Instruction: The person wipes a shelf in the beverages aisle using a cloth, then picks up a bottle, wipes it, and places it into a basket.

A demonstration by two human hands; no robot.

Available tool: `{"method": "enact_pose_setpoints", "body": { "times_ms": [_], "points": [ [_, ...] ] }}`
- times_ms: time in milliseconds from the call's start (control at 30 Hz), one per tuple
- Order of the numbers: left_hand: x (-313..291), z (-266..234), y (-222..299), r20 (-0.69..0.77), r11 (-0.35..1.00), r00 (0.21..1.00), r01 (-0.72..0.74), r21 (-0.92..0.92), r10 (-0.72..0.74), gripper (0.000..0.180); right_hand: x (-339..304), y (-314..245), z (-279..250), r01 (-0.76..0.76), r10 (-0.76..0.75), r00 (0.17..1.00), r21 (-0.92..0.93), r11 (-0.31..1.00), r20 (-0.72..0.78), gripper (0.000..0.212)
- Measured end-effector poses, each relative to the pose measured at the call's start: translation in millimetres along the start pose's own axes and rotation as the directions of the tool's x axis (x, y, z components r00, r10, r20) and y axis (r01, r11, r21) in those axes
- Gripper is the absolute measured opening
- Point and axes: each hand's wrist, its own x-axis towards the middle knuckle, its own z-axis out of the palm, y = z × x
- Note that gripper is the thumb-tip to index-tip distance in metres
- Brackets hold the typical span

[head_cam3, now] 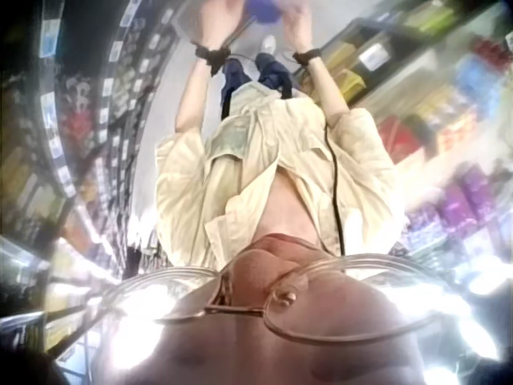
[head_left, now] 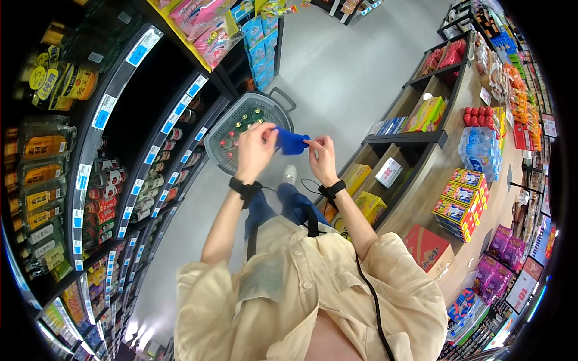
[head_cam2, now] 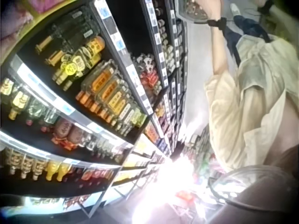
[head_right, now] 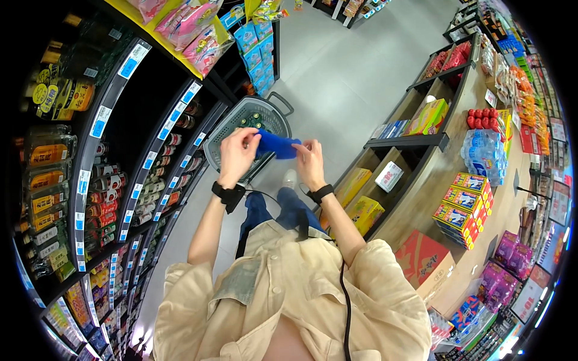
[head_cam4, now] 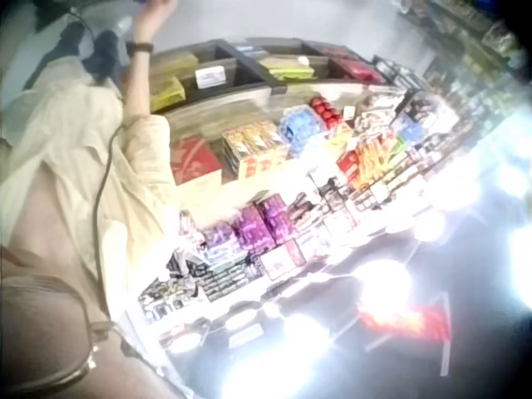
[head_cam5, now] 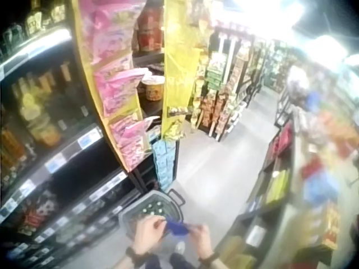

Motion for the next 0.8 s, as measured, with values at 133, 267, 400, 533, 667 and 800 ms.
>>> {"method": "enact_pose_setpoints", "body": {
  "times_ms": [133, 267, 400, 533, 667, 800],
  "points": [
    [-9, 29, 37, 0.037, 0.969, 0.979, -0.203, 0.138, 0.199, 0.011, -18, -6, 17, -0.231, 0.186, 0.969, 0.329, 0.916, 0.163, 0.019],
    [-24, 48, 65, 0.263, 0.893, 0.898, -0.407, 0.191, 0.353, 0.016, -24, -8, 35, -0.297, 0.29, 0.949, 0.652, 0.697, 0.122, 0.016],
    [-41, 45, 82, 0.421, 0.839, 0.823, -0.499, 0.217, 0.381, 0.011, -24, -14, 33, -0.327, 0.318, 0.939, 0.637, 0.698, 0.133, 0.016],
    [-55, 24, 96, 0.438, 0.823, 0.827, -0.496, 0.276, 0.352, 0.015, -21, -16, 30, -0.322, 0.303, 0.944, 0.547, 0.772, 0.129, 0.015],
    [-61, 3, 103, 0.355, 0.784, 0.846, -0.514, 0.349, 0.396, 0.022, -2, -16, 22, -0.269, 0.249, 0.962, 0.232, 0.935, 0.111, 0.015],
    [-69, -1, 103, 0.364, 0.753, 0.843, -0.525, 0.397, 0.395, 0.025, 24, -4, 21, -0.137, 0.177, 0.971, -0.236, 0.962, 0.159, 0.014]
  ]
}}
